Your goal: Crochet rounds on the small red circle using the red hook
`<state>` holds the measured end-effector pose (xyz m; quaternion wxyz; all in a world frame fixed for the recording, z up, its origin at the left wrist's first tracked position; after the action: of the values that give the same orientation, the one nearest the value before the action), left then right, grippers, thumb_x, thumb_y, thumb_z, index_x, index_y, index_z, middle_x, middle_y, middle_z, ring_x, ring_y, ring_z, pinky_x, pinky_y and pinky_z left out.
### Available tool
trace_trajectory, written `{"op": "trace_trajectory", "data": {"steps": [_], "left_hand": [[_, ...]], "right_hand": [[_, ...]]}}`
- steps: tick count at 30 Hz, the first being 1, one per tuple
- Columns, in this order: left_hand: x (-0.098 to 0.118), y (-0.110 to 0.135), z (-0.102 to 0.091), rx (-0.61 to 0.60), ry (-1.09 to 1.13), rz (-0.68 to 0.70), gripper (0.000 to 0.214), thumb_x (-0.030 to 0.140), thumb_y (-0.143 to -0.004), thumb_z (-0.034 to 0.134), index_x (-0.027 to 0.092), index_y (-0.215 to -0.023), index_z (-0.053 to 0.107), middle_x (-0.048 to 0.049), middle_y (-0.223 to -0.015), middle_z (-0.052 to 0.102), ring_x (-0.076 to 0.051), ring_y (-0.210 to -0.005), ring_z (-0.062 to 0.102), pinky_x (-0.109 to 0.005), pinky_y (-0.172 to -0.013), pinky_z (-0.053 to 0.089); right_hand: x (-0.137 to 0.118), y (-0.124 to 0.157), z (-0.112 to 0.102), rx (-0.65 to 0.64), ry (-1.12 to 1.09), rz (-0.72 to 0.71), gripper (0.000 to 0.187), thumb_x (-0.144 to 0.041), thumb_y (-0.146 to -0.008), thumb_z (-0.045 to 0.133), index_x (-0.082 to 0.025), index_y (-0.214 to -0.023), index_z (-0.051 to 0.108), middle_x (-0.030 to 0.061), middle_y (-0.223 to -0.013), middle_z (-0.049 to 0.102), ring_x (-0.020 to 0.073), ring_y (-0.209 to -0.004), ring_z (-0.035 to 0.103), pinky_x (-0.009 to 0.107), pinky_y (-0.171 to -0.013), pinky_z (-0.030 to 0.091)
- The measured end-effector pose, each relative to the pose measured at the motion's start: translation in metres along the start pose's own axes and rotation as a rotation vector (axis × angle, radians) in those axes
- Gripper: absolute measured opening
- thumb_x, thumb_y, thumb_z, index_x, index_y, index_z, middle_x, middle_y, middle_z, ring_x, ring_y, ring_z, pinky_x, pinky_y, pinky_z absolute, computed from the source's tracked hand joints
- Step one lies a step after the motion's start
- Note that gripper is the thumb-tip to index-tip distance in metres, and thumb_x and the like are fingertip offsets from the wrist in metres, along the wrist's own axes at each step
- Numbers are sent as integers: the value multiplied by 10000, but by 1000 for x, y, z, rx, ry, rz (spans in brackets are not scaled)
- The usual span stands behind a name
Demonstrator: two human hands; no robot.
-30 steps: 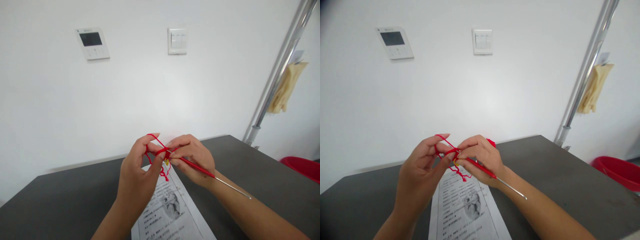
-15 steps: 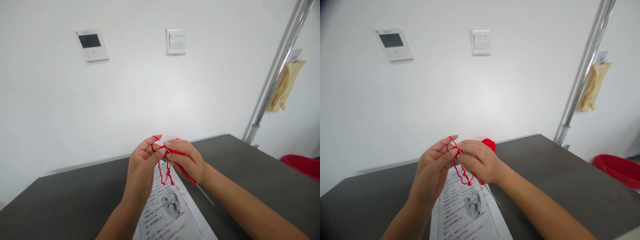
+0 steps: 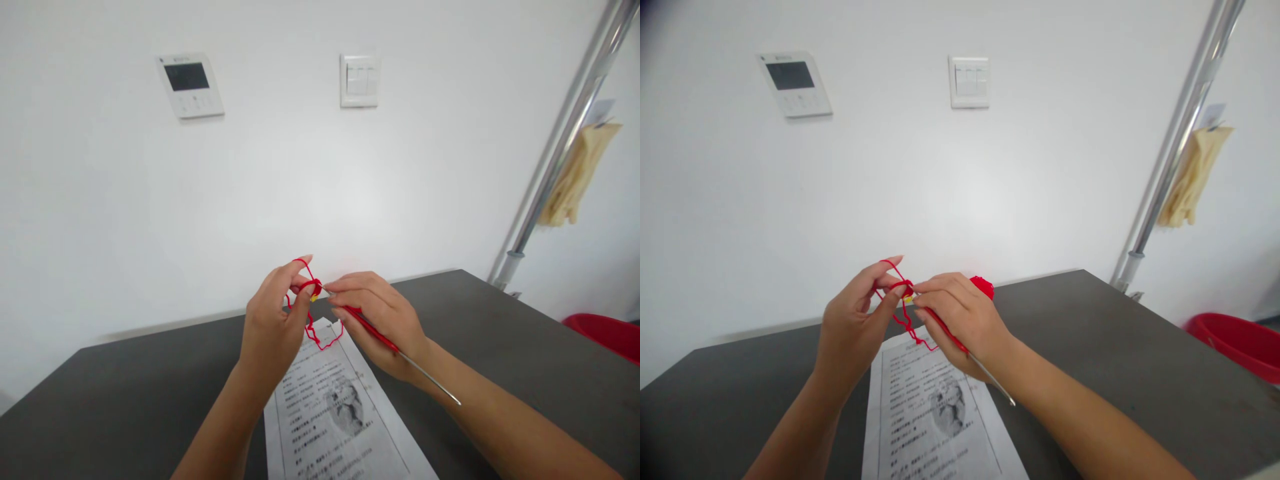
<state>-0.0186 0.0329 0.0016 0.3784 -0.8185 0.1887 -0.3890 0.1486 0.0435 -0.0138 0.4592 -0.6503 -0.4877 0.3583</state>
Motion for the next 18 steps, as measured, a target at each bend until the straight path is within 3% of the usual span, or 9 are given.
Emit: {"op": "trace_trajectory", "data": {"steps": [6,9,12,14,16,18], "left_hand": [[-5,-4,1,8,-147,181,254,138,-922,503,169,-1123,655,-40,-862,718,-190,-824,654,-329,-789,533],[-8,-4,3,12,-114,167,178,129,-899,522,185,-981,669,-40,-840,717,-195,-803,647,-330,-760,522],[-10,-5,4,1,68,-36,138,149,-865,574,194,-951,671,-34,-857,717,-188,-812,664,-330,-781,519],[-12,-6,5,-37,294,-228,147,185,-835,622,192,-972,673,-16,-824,705,-179,-793,672,-319,-764,525],[-13,-8,6,-95,536,-387,177,215,-779,686,179,-952,681,0,-758,687,-169,-737,665,-305,-724,525],[-13,-9,6,-164,719,-499,218,219,-718,750,159,-921,699,-2,-719,686,-157,-691,653,-295,-704,519]], "right_hand": [[-3,-2,-6,-93,-31,38,158,-102,-957,561,-152,-1073,657,134,-1023,765,200,-952,723,353,-837,621],[-1,-3,-11,-116,-133,197,138,-129,-948,589,-165,-1027,697,107,-982,782,195,-918,742,342,-825,625],[11,0,-9,-30,-459,556,89,-212,-931,657,-181,-950,738,76,-926,804,179,-841,774,301,-771,644],[19,3,-3,65,-737,706,98,-266,-908,704,-179,-916,748,65,-887,815,172,-785,789,291,-757,656],[24,6,4,134,-894,732,118,-295,-886,736,-179,-900,752,58,-861,819,169,-743,792,299,-757,665],[25,8,8,181,-868,672,103,-287,-879,746,-191,-912,759,57,-889,821,171,-770,794,300,-759,668]]}}
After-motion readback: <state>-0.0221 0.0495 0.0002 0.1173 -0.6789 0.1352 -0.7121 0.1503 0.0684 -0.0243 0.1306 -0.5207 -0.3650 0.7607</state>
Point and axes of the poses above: each hand's wrist, its own y-axis away from the middle knuckle, its own z-axis out of the palm, x = y × z, the point moved 2 cm from there along -y, towards the middle knuckle
